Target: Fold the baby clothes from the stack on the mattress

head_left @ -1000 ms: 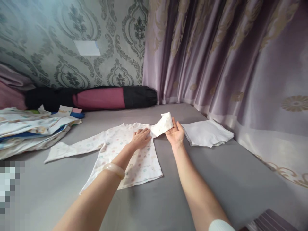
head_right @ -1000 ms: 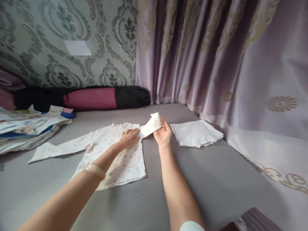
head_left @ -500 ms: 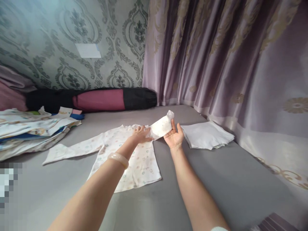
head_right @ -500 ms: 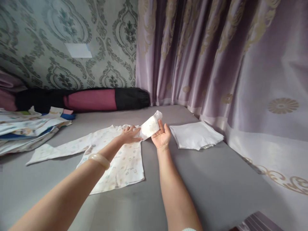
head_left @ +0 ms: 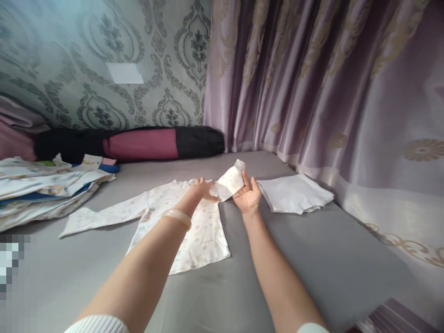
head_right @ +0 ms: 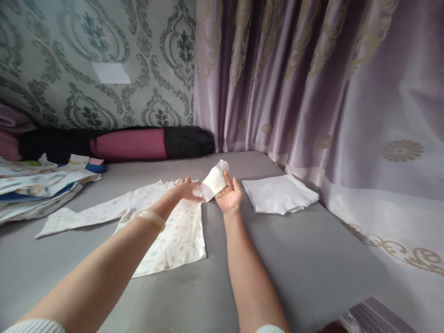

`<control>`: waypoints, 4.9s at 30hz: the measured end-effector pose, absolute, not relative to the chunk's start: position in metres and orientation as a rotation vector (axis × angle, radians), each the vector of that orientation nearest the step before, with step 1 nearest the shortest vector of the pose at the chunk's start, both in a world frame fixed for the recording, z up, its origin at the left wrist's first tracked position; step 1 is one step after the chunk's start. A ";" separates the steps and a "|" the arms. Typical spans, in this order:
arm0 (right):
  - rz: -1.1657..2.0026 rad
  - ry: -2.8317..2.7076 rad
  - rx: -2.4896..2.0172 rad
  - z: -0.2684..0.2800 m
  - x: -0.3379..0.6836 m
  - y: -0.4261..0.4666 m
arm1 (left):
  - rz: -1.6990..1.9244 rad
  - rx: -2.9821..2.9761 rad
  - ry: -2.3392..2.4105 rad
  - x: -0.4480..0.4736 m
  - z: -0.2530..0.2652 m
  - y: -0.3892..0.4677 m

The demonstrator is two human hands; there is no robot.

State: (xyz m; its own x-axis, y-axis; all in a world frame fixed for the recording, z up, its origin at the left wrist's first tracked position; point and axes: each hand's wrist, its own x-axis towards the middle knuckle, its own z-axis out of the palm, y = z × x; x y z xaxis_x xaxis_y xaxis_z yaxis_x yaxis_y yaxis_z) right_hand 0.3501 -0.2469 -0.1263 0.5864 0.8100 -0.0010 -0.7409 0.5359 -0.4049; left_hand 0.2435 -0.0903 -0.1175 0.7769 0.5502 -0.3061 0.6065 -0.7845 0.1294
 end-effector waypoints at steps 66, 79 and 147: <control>0.229 -2.161 -1.687 -0.128 0.204 -0.164 | 1.016 1.547 1.024 0.088 -0.158 -0.092; -0.086 -1.477 -2.411 -0.147 0.270 -0.206 | 0.940 1.769 1.143 0.091 -0.165 -0.086; 0.089 -1.035 -2.570 -0.134 0.307 -0.146 | 0.780 2.647 1.230 0.090 -0.177 -0.108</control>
